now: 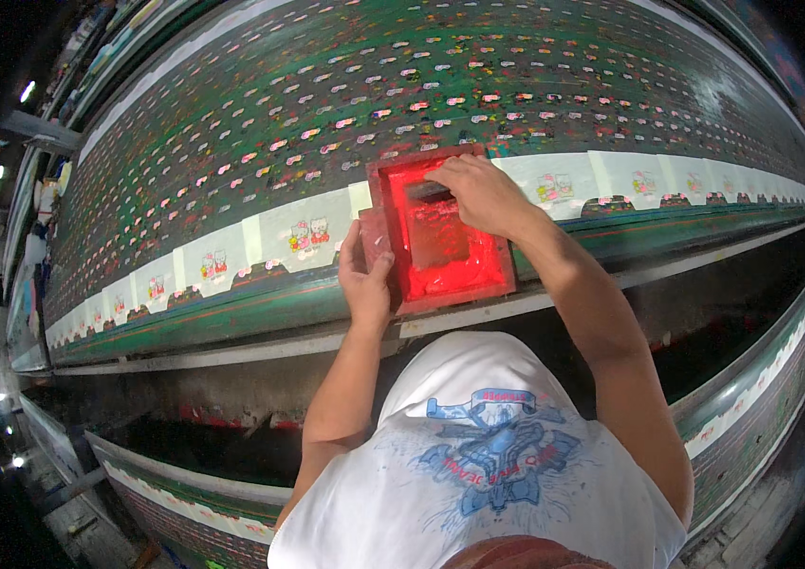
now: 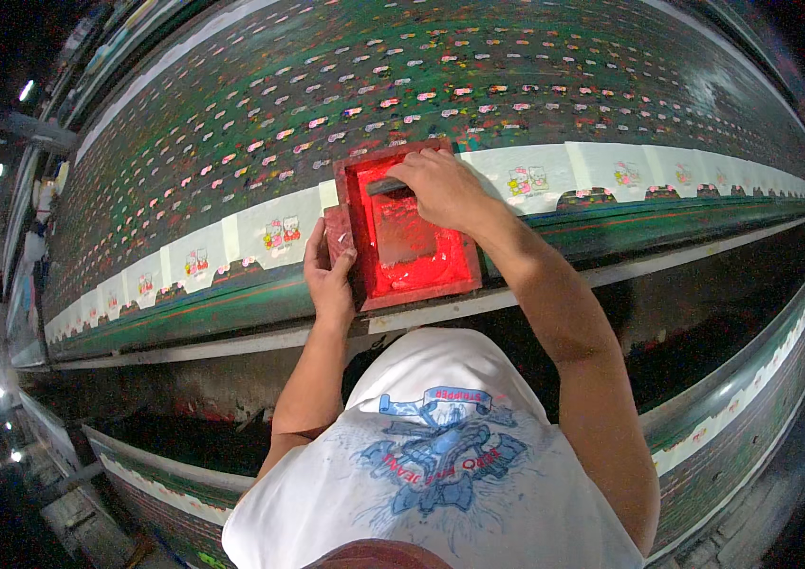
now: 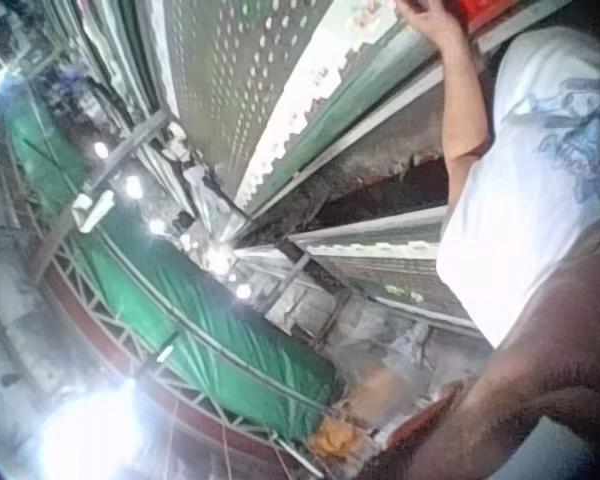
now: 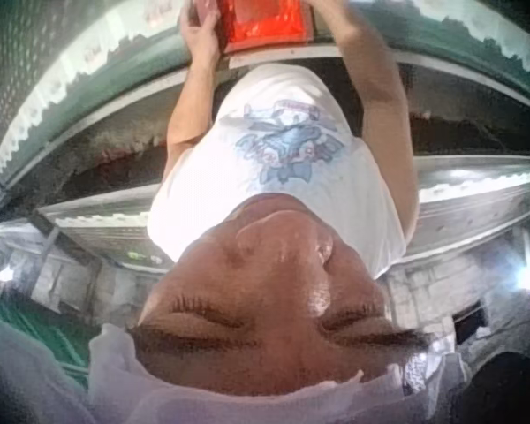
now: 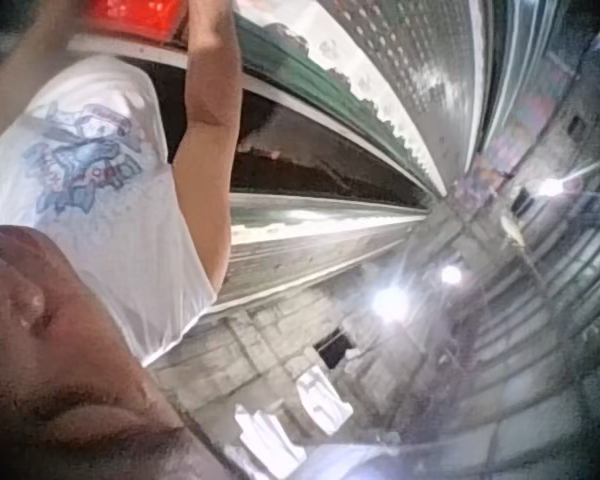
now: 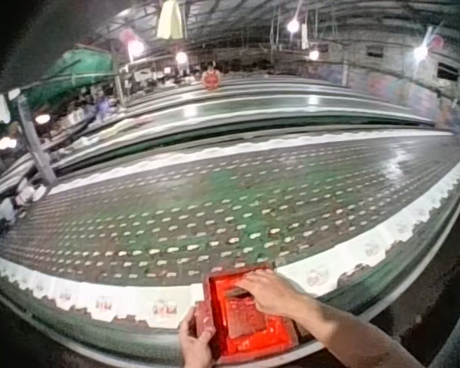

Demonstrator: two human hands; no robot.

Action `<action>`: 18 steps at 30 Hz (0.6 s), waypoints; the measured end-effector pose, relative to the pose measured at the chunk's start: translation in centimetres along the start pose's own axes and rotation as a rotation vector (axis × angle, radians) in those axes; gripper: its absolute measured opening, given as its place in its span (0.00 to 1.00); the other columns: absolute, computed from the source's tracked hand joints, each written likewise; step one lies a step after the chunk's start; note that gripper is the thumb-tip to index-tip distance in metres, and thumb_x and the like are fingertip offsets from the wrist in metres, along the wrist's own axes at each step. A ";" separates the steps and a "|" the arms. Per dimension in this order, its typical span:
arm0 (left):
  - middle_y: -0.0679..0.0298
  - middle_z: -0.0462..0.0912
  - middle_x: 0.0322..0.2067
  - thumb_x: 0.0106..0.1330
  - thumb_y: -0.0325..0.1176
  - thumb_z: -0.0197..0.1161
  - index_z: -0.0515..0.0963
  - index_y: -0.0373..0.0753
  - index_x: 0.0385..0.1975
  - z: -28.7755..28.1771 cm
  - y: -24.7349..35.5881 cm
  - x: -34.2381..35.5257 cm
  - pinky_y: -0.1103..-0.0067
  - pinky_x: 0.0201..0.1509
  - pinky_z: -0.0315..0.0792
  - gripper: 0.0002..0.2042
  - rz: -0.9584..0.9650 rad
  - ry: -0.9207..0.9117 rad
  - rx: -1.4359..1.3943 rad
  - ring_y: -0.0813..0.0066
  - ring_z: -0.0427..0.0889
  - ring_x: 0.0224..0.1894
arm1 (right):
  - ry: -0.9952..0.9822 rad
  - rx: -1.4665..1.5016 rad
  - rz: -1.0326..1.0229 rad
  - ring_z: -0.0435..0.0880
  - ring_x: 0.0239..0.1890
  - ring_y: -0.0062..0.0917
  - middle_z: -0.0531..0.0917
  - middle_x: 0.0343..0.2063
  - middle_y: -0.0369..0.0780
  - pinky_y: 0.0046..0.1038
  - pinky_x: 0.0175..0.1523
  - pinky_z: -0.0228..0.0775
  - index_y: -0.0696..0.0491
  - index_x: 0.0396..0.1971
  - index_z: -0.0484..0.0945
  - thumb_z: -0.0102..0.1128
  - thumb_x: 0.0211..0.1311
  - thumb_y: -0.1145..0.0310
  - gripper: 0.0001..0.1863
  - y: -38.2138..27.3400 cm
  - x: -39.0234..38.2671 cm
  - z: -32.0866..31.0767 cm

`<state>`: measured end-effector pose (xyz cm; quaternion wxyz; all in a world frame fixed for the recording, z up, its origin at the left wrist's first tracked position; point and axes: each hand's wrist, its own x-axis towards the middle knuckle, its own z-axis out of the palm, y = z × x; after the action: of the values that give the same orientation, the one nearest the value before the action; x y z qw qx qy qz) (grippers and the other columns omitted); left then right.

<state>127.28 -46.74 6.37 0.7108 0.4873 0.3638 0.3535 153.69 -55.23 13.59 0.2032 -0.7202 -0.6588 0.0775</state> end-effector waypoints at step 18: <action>0.51 0.71 0.79 0.73 0.16 0.60 0.64 0.37 0.83 0.0 -1.2 0.5 0.55 0.81 0.77 0.37 0.107 -0.102 -0.067 0.53 0.77 0.77 | 0.077 -0.093 -0.058 0.86 0.64 0.37 0.88 0.58 0.40 0.45 0.67 0.76 0.47 0.61 0.88 0.61 0.74 0.63 0.19 -9.4 -12.3 2.7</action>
<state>127.68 -46.67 5.18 0.7244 0.4995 0.2883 0.3777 142.59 -66.35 12.91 0.1972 -0.7120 -0.6738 0.0131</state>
